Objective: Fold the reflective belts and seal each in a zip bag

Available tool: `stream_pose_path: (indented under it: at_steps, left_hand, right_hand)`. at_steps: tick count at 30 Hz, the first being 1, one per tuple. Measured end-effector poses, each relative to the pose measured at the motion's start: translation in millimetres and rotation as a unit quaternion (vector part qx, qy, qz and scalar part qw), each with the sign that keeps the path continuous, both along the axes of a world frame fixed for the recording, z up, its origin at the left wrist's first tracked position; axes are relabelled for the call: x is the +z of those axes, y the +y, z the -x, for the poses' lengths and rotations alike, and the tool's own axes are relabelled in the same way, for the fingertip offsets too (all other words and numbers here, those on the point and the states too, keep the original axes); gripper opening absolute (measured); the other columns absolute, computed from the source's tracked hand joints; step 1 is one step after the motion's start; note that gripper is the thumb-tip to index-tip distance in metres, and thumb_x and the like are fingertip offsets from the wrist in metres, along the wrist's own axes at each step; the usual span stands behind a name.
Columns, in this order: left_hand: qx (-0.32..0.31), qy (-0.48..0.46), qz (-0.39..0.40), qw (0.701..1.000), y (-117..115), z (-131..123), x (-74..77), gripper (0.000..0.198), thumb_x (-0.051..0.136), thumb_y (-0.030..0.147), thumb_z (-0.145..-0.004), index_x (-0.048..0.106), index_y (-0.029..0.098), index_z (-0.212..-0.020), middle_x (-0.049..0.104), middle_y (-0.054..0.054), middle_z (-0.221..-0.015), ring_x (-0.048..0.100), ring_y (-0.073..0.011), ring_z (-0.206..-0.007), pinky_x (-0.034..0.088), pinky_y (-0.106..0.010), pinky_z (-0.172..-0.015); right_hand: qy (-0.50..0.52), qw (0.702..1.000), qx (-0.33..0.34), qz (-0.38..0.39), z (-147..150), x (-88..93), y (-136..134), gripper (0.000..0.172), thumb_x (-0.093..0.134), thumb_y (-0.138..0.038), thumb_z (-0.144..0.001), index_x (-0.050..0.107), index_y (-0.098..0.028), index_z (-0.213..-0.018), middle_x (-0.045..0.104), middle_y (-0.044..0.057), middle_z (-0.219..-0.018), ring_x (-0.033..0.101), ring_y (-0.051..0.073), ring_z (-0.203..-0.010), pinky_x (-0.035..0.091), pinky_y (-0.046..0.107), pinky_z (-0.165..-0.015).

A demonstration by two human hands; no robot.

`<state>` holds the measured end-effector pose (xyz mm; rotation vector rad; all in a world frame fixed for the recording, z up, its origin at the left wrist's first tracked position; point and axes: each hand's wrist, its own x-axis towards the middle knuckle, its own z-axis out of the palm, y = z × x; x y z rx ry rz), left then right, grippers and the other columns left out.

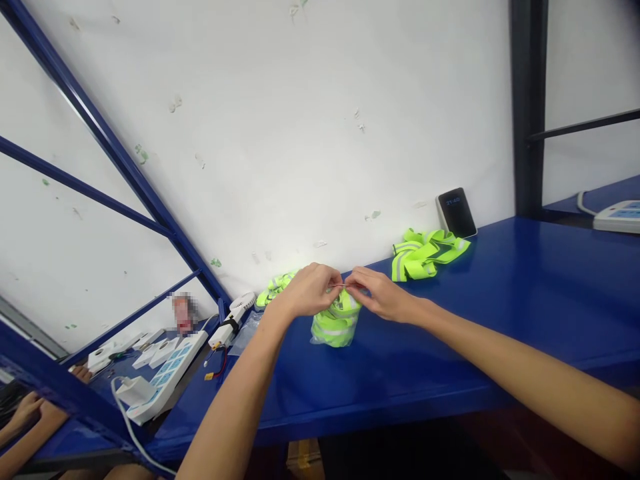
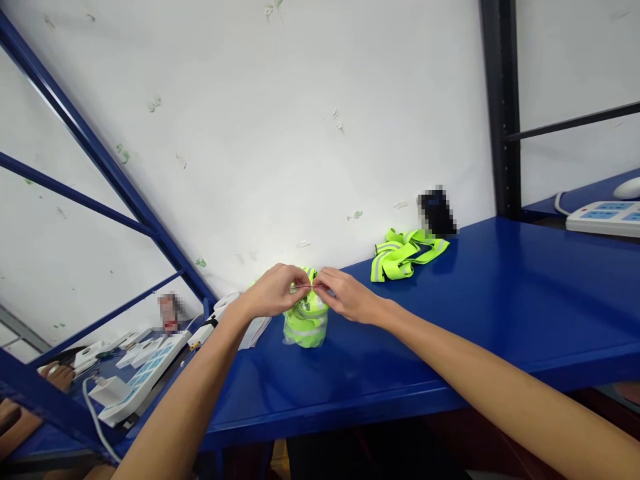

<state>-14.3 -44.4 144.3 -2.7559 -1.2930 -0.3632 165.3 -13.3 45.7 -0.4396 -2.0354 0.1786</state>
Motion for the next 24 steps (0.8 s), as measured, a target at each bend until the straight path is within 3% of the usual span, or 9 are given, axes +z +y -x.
stream_pose_path:
  at_steps: [6, 11, 15, 20, 24]
  left_hand:
    - [-0.007, -0.008, -0.061, 0.998, -8.4, 11.8, -8.7, 0.017, 0.044, 0.021, -0.083, 0.061, 0.02, -0.085, 0.065, -0.003, -0.078, 0.057, -0.017, -0.07, 0.04, -0.026, -0.065]
    - [0.04, 0.033, -0.039, 0.998, -11.2, 9.5, -7.0, 0.018, 0.045, 0.029, -0.086, 0.06, 0.021, -0.088, 0.061, -0.002, -0.069, 0.053, -0.0176, -0.061, 0.034, -0.027, -0.058]
    - [0.01, 0.07, -0.033, 0.997, -12.4, 3.4, -5.8, 0.025, 0.039, 0.033, -0.092, 0.059, 0.02, -0.085, 0.059, -0.003, -0.066, 0.054, -0.018, -0.059, 0.036, -0.027, -0.06]
    - [0.011, 0.118, -0.07, 0.99, -16.2, 0.4, -18.3, 0.025, 0.034, 0.032, -0.096, 0.054, 0.019, -0.104, 0.061, -0.004, -0.069, 0.058, -0.0202, -0.061, 0.039, -0.027, -0.061]
    - [0.05, 0.152, -0.113, 0.981, -18.5, 0.2, -21.9, 0.025, 0.038, 0.036, -0.095, 0.056, 0.019, -0.095, 0.06, -0.005, -0.062, 0.06, -0.022, -0.058, 0.038, -0.028, -0.06]
  right_hand:
    - [0.004, 0.995, 0.011, 0.1, -15.7, 4.3, 12.6, 0.016, 0.051, -0.032, -0.091, 0.062, -0.019, -0.092, 0.063, 0.005, -0.083, 0.055, 0.016, -0.071, 0.045, 0.028, -0.067]
    - [-0.016, 0.999, -0.001, 0.052, -11.9, 8.4, 8.2, 0.016, 0.048, -0.026, -0.092, 0.06, -0.018, -0.085, 0.06, 0.003, -0.076, 0.052, 0.015, -0.066, 0.042, 0.028, -0.064]
    - [-0.012, 0.999, -0.006, 0.039, -7.4, 16.7, -2.7, 0.018, 0.047, -0.026, -0.092, 0.061, -0.018, -0.086, 0.059, 0.004, -0.076, 0.051, 0.015, -0.066, 0.042, 0.029, -0.064]
    - [-0.049, 0.997, 0.029, 0.047, -10.9, 25.2, -4.4, 0.018, 0.05, -0.031, -0.092, 0.064, -0.019, -0.093, 0.06, 0.005, -0.084, 0.055, 0.017, -0.073, 0.044, 0.029, -0.068]
    - [-0.076, 0.996, 0.034, 0.01, -13.6, 25.5, -8.7, 0.021, 0.045, -0.024, -0.095, 0.064, -0.018, -0.089, 0.058, 0.004, -0.078, 0.054, 0.016, -0.071, 0.042, 0.027, -0.066]
